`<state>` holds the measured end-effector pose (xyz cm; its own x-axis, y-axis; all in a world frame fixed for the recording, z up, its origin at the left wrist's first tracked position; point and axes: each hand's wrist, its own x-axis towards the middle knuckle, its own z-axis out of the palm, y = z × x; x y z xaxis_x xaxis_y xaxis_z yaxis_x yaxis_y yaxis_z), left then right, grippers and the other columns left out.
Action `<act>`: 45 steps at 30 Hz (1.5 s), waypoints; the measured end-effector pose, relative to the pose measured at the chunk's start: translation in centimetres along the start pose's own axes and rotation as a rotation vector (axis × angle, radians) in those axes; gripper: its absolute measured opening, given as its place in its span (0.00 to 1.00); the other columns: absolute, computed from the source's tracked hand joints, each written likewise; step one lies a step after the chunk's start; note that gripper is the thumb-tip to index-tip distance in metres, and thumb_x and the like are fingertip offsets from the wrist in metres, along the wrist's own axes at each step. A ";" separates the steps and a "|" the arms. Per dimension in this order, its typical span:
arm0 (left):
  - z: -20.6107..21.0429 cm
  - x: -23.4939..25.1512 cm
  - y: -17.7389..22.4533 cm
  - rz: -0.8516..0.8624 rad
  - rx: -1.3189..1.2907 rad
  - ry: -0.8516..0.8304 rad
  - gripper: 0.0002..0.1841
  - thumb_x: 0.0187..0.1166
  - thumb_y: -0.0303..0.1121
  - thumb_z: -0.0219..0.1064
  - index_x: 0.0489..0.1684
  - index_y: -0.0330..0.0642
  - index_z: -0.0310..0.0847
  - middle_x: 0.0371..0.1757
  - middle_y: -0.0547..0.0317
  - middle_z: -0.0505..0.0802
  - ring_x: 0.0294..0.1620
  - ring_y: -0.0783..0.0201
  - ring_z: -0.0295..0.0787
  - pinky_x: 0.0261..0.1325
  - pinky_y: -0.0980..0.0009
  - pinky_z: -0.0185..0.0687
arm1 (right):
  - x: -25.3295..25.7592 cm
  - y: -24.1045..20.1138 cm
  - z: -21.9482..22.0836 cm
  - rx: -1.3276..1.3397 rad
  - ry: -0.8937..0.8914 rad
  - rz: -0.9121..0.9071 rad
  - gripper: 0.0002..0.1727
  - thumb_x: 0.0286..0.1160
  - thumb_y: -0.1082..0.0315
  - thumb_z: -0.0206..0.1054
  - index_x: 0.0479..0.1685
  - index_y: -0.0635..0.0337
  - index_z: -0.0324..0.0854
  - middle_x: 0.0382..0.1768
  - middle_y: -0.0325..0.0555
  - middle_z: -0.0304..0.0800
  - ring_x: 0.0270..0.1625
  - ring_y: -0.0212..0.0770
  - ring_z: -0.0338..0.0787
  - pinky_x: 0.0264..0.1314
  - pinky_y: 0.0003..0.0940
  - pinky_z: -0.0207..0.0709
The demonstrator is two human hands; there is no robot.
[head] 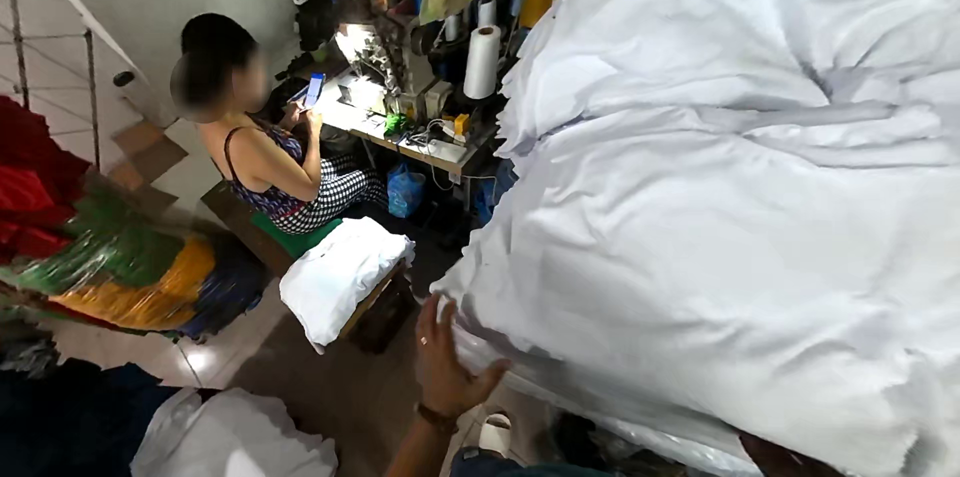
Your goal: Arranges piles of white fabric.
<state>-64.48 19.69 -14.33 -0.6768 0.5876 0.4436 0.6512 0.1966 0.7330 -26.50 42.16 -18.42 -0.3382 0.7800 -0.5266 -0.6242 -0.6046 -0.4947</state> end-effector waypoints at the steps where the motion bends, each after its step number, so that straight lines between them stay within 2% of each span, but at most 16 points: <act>1: 1.0 1.1 0.5 0.093 0.042 -0.034 0.61 0.49 0.74 0.78 0.85 0.42 0.65 0.91 0.35 0.60 0.93 0.38 0.50 0.89 0.36 0.52 | 0.3 0.0 0.0 0.068 0.050 -0.008 0.51 0.77 0.25 0.14 0.81 0.59 0.49 0.66 0.57 0.79 0.66 0.52 0.86 0.68 0.54 0.81; 2: 1.9 1.9 0.9 0.160 0.061 -0.068 0.63 0.45 0.74 0.80 0.87 0.47 0.64 0.93 0.36 0.56 0.94 0.35 0.43 0.89 0.32 0.46 | 0.2 0.0 0.6 0.126 0.085 -0.022 0.54 0.74 0.21 0.14 0.82 0.57 0.52 0.66 0.57 0.80 0.66 0.52 0.86 0.67 0.56 0.82; 4: 3.2 2.9 1.6 0.214 0.066 -0.096 0.63 0.40 0.68 0.85 0.87 0.49 0.66 0.94 0.34 0.52 0.94 0.29 0.38 0.88 0.31 0.47 | -0.4 0.4 2.0 0.169 0.133 -0.086 0.57 0.69 0.17 0.14 0.84 0.53 0.52 0.69 0.55 0.78 0.68 0.52 0.84 0.67 0.59 0.81; 6: 3.7 3.5 1.8 0.228 0.057 -0.088 0.58 0.45 0.60 0.87 0.85 0.48 0.66 0.93 0.33 0.52 0.93 0.30 0.38 0.89 0.34 0.47 | -1.3 0.7 4.1 0.174 0.171 -0.153 0.55 0.68 0.17 0.17 0.85 0.45 0.55 0.71 0.50 0.78 0.71 0.51 0.82 0.68 0.62 0.79; 10: 4.2 5.0 2.2 0.277 0.066 -0.017 0.47 0.53 0.54 0.83 0.80 0.46 0.72 0.87 0.30 0.64 0.89 0.28 0.50 0.87 0.35 0.50 | -1.9 1.4 6.9 0.158 0.268 -0.200 0.52 0.70 0.17 0.21 0.82 0.42 0.59 0.71 0.44 0.78 0.72 0.47 0.81 0.70 0.57 0.78; 16: 3.5 7.6 4.2 0.269 0.072 -0.004 0.38 0.52 0.42 0.80 0.72 0.45 0.82 0.79 0.33 0.75 0.79 0.29 0.65 0.78 0.35 0.59 | -2.8 0.4 8.1 0.105 0.351 -0.180 0.49 0.77 0.21 0.28 0.90 0.43 0.48 0.84 0.52 0.64 0.80 0.55 0.74 0.75 0.57 0.75; 19: 3.0 9.4 6.3 0.285 0.130 0.019 0.33 0.56 0.38 0.78 0.69 0.43 0.84 0.75 0.32 0.80 0.74 0.28 0.72 0.71 0.34 0.65 | -3.8 -0.4 9.1 0.088 0.330 -0.182 0.47 0.78 0.22 0.29 0.89 0.42 0.51 0.83 0.53 0.65 0.79 0.56 0.74 0.72 0.59 0.75; 21: 2.3 10.8 8.0 0.274 0.175 -0.008 0.33 0.59 0.35 0.78 0.71 0.43 0.83 0.73 0.33 0.82 0.73 0.29 0.74 0.68 0.34 0.70 | -4.2 -1.1 9.5 0.103 0.305 -0.168 0.48 0.76 0.20 0.31 0.86 0.42 0.56 0.79 0.51 0.70 0.76 0.55 0.77 0.70 0.60 0.76; 26: 1.6 13.2 10.4 0.129 0.187 -0.123 0.34 0.64 0.33 0.74 0.78 0.46 0.76 0.76 0.35 0.79 0.74 0.28 0.72 0.60 0.30 0.72 | -5.7 -3.3 10.7 0.107 0.245 -0.157 0.50 0.73 0.18 0.32 0.90 0.38 0.52 0.83 0.51 0.66 0.81 0.58 0.73 0.73 0.66 0.73; 30: 2.1 12.1 9.0 0.094 0.120 -0.036 0.37 0.63 0.36 0.76 0.79 0.39 0.74 0.77 0.33 0.78 0.77 0.31 0.72 0.70 0.32 0.69 | -6.9 -4.9 12.0 0.118 0.167 -0.160 0.51 0.70 0.16 0.29 0.88 0.37 0.56 0.82 0.51 0.69 0.81 0.61 0.73 0.72 0.71 0.72; 33: 2.3 7.4 8.3 -0.159 0.087 0.109 0.51 0.59 0.42 0.83 0.86 0.31 0.61 0.84 0.28 0.68 0.86 0.31 0.60 0.81 0.32 0.58 | -7.5 -5.5 12.3 0.165 0.106 -0.133 0.54 0.68 0.14 0.24 0.90 0.36 0.53 0.84 0.51 0.66 0.83 0.61 0.71 0.73 0.72 0.71; 36: 3.5 2.1 7.8 -0.523 -0.275 0.272 0.58 0.63 0.41 0.85 0.91 0.28 0.44 0.86 0.26 0.63 0.87 0.39 0.61 0.86 0.52 0.62 | -7.7 -5.8 12.7 0.217 0.106 -0.112 0.55 0.66 0.13 0.23 0.90 0.34 0.52 0.85 0.50 0.65 0.83 0.60 0.71 0.73 0.72 0.71; 39: 4.2 -1.6 10.5 -0.960 -0.787 0.126 0.43 0.87 0.52 0.60 0.94 0.41 0.39 0.87 0.36 0.65 0.79 0.44 0.73 0.73 0.49 0.77 | -7.8 -5.9 12.7 0.242 0.095 -0.115 0.54 0.67 0.14 0.24 0.91 0.33 0.52 0.85 0.51 0.65 0.83 0.61 0.70 0.73 0.74 0.70; 41: 5.1 -2.3 11.5 -1.087 -1.025 -0.020 0.41 0.89 0.64 0.42 0.90 0.40 0.47 0.81 0.39 0.73 0.72 0.47 0.79 0.69 0.50 0.78 | -7.8 -6.0 12.7 0.240 0.084 -0.114 0.53 0.68 0.14 0.24 0.90 0.33 0.52 0.85 0.51 0.66 0.84 0.62 0.69 0.73 0.75 0.69; 43: 6.1 -1.8 12.2 -1.140 -1.172 -0.071 0.47 0.83 0.72 0.37 0.91 0.41 0.47 0.83 0.39 0.72 0.78 0.44 0.76 0.74 0.47 0.74 | -7.6 -6.0 12.6 0.219 0.083 -0.115 0.54 0.67 0.14 0.23 0.91 0.33 0.52 0.85 0.51 0.65 0.85 0.62 0.68 0.74 0.76 0.67; 45: 6.9 -1.0 12.9 -1.169 -1.214 -0.019 0.49 0.82 0.73 0.41 0.93 0.41 0.44 0.85 0.38 0.69 0.81 0.44 0.71 0.77 0.47 0.72 | -7.4 -6.2 12.5 0.206 0.077 -0.113 0.54 0.67 0.13 0.23 0.91 0.32 0.52 0.86 0.51 0.65 0.85 0.62 0.67 0.74 0.77 0.66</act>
<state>-53.05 27.05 -8.90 -0.5617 0.5847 -0.5854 -0.7895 -0.1673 0.5905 -28.91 42.14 -2.79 -0.2081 0.8213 -0.5313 -0.7880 -0.4625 -0.4064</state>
